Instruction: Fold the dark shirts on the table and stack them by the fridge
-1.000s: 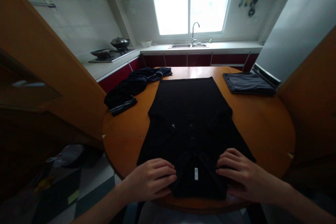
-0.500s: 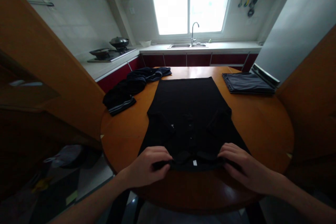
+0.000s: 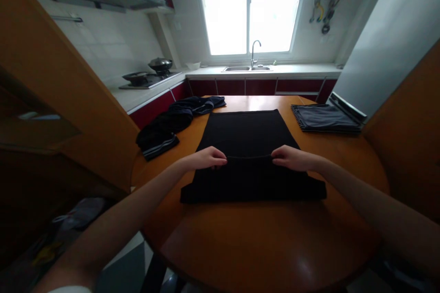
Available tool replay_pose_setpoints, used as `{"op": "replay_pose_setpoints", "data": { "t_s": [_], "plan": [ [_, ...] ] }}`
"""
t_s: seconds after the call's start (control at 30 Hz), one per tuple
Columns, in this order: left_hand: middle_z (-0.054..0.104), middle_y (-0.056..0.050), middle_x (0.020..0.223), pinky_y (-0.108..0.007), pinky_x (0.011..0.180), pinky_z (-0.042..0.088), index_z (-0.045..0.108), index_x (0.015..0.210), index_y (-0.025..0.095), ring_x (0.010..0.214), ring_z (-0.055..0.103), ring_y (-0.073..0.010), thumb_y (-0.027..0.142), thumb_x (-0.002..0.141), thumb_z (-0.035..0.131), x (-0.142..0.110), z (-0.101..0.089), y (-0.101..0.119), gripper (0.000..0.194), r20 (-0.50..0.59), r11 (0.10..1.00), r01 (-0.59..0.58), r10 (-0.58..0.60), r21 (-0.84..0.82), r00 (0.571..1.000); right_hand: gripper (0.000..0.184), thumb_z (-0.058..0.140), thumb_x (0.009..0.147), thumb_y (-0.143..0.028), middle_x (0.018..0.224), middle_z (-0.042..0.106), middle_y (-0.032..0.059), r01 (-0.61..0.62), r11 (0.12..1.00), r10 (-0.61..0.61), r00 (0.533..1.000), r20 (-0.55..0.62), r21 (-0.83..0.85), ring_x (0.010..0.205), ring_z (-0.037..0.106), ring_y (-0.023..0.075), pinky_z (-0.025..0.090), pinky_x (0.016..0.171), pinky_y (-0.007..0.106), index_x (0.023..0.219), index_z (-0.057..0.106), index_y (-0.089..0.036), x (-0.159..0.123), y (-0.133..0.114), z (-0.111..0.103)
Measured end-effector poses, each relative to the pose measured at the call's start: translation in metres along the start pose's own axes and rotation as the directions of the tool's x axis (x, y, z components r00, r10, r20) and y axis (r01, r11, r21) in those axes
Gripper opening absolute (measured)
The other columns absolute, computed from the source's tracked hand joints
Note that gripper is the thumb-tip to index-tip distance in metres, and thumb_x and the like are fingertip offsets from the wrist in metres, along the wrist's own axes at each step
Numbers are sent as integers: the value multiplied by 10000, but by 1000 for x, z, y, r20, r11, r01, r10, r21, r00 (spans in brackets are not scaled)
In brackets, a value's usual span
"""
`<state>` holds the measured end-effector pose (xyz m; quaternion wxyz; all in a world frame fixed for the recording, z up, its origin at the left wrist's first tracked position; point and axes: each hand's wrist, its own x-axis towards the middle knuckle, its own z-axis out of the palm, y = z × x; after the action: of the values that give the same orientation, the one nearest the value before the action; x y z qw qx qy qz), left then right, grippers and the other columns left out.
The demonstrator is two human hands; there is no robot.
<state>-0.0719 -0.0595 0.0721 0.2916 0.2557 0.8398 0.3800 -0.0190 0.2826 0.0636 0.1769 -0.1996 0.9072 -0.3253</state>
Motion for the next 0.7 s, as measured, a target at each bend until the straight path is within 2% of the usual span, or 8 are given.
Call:
{"op": "replay_pose_setpoints", "data": {
  "t_s": [0.1,0.2,0.3,0.37,0.43,0.57,0.7],
  "plan": [
    [667,-16,684,-225,568,392,743,767,165,623,557,-138,511,756,712,19,-6,-14,347,70,995,44,-50,89,996,239,589,847,-379,704,635,13,-63,998,64,997,36,-27,616,513,148,383,572,272,816,687,-163,21,13,7],
    [722,-30,755,-233,621,414,773,844,174,674,599,-154,499,766,707,21,-7,-25,341,33,993,-15,11,119,999,213,600,849,-348,792,701,39,-71,997,71,997,-13,-37,693,592,173,427,622,273,884,715,-173,23,20,16],
    [728,-36,790,-244,635,431,766,951,172,707,619,-174,498,791,666,3,-10,-33,377,-171,990,-33,56,134,984,196,588,860,-334,853,729,53,-73,995,62,985,-162,-64,754,639,190,449,663,278,913,716,-194,7,29,18],
    [715,-34,773,-250,624,428,761,918,174,697,613,-180,500,803,634,-18,-13,-39,368,-315,981,17,46,195,948,195,582,859,-343,838,730,56,-135,986,104,958,-269,-97,742,648,196,450,655,288,901,710,-202,-11,39,15],
    [707,-33,758,-257,629,431,757,855,182,692,614,-187,505,812,607,-42,-14,-45,358,-389,968,91,7,234,921,209,581,852,-370,818,728,61,-219,970,174,926,-336,-101,717,652,201,447,633,297,881,705,-204,-31,51,12],
    [713,-34,773,-268,628,438,750,835,192,700,628,-206,537,824,586,-82,-6,-58,382,-377,959,207,-122,194,918,253,583,833,-425,806,732,75,-306,951,273,896,-349,-44,707,663,215,460,632,308,823,705,-203,-66,68,11],
    [716,-43,799,-270,624,448,734,895,183,713,637,-211,587,804,607,-98,6,-62,434,-272,957,243,-194,159,942,301,578,829,-472,754,716,72,-320,947,303,912,-275,-17,678,648,214,454,611,309,777,698,-200,-79,72,17]
  ]
}}
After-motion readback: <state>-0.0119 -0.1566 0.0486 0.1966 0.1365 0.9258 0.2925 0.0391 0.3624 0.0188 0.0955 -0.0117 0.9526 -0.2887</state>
